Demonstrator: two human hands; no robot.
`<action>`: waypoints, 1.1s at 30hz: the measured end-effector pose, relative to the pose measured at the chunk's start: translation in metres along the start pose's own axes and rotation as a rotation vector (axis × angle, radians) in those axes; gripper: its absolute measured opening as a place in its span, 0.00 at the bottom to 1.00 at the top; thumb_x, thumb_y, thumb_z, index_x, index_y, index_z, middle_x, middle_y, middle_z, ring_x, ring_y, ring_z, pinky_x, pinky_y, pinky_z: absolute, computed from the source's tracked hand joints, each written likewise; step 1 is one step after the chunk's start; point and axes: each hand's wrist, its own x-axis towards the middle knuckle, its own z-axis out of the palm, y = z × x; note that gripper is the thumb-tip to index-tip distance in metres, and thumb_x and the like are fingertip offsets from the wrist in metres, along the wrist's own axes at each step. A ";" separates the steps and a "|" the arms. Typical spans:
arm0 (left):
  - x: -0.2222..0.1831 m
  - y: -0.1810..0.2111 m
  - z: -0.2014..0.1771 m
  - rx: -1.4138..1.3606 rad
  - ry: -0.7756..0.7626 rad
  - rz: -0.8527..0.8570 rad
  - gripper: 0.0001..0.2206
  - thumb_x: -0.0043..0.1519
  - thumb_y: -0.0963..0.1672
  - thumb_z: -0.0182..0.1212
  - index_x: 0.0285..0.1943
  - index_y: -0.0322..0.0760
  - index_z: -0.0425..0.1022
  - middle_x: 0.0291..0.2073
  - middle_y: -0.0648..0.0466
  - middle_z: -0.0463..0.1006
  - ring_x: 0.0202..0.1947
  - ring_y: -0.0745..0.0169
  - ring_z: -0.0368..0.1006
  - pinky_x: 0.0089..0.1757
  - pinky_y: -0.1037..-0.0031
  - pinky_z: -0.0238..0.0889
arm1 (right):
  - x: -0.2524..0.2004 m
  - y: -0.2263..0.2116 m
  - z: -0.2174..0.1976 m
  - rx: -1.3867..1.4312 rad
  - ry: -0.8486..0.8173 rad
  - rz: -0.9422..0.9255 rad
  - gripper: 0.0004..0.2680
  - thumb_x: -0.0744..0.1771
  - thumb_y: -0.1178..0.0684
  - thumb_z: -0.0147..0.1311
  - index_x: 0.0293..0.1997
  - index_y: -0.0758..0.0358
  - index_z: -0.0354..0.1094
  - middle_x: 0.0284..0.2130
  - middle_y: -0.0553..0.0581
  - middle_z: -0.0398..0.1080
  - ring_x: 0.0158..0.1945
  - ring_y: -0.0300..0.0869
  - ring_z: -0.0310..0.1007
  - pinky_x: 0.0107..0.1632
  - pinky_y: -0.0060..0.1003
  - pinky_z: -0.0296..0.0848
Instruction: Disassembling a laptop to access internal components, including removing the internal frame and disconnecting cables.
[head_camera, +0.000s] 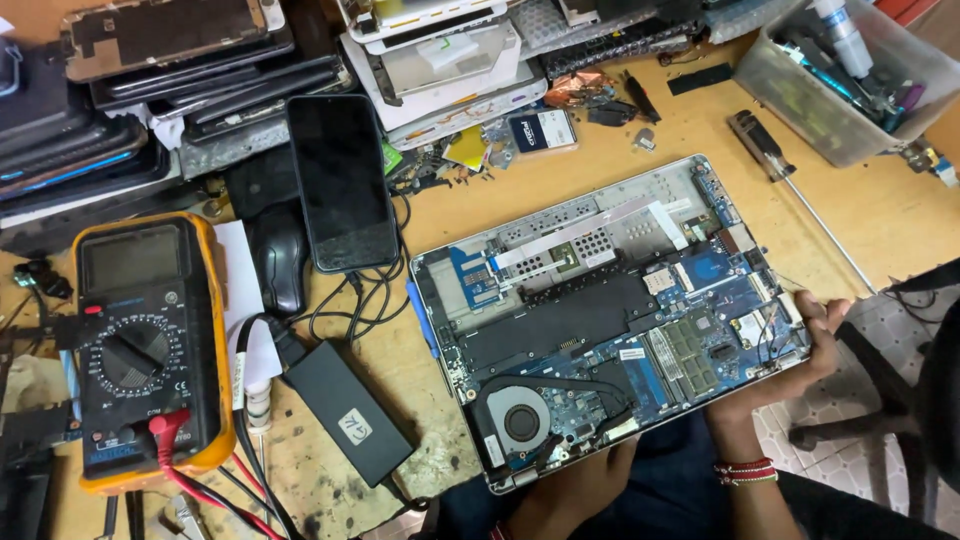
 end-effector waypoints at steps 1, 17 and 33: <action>0.003 -0.007 0.004 0.134 0.301 0.264 0.28 0.72 0.56 0.32 0.66 0.40 0.73 0.53 0.42 0.77 0.54 0.41 0.72 0.53 0.59 0.60 | 0.001 -0.010 0.004 -0.010 0.024 -0.153 0.08 0.76 0.55 0.36 0.59 0.63 0.61 0.46 0.64 0.72 0.54 0.50 0.74 0.77 0.50 0.54; -0.011 0.001 0.001 0.392 0.850 0.767 0.21 0.73 0.50 0.47 0.63 0.32 0.76 0.54 0.41 0.80 0.55 0.40 0.76 0.53 0.61 0.67 | -0.005 -0.005 0.006 0.176 0.098 -0.178 0.06 0.73 0.64 0.41 0.52 0.59 0.61 0.50 0.67 0.73 0.61 0.52 0.72 0.83 0.52 0.44; 0.006 -0.012 0.000 0.484 0.937 0.697 0.21 0.69 0.54 0.53 0.58 0.36 0.79 0.51 0.44 0.82 0.53 0.43 0.77 0.51 0.62 0.68 | -0.003 -0.030 0.004 0.027 0.005 -0.289 0.09 0.73 0.58 0.48 0.59 0.62 0.58 0.57 0.65 0.69 0.71 0.55 0.62 0.82 0.61 0.45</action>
